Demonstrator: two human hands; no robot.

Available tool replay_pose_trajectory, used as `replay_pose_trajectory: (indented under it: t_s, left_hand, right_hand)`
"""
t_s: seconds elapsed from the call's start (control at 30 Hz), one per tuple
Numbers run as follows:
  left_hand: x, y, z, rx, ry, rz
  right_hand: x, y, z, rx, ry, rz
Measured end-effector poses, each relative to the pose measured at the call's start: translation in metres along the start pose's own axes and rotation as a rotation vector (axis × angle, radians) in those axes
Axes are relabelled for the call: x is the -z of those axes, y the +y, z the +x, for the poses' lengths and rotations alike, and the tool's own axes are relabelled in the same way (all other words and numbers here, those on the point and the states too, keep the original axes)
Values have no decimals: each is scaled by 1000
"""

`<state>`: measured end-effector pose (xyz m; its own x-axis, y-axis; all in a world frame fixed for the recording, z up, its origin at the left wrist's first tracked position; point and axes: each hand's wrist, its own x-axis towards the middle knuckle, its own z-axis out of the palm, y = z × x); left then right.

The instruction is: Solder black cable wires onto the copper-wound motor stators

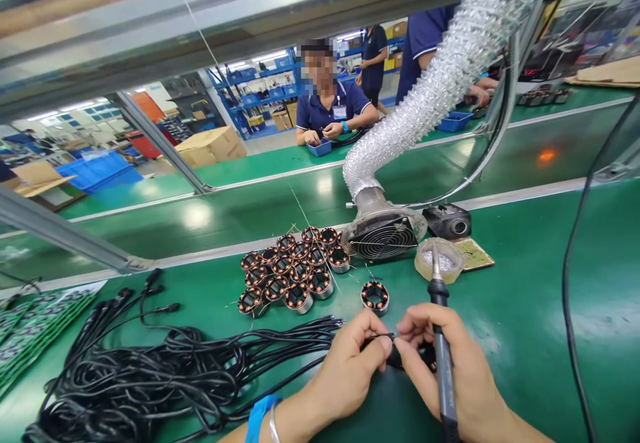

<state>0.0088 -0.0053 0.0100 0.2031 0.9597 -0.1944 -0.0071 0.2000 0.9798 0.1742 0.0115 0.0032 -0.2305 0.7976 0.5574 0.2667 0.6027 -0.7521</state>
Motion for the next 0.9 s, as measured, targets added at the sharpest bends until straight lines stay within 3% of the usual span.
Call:
replay_pose_trajectory:
  t_s: [0.2,0.37,0.57,0.77,0.9]
  left_hand:
    - [-1,-9,2,9,-59,-41]
    - [2,3,4,-7,-31,245]
    - [-1,16,-1,-31,-33,458]
    - [1,24,0,-51,-8,617]
    - [4,20,5,-15,-10,539]
  right_hand:
    - [-7,1,-1,3,10,45]
    - [9,5,4,89,-13,-63]
    - [16,8,29,385,-261,-41]
    - [24,20,31,236,-306,-59]
    - [27,23,27,222,-346,-42]
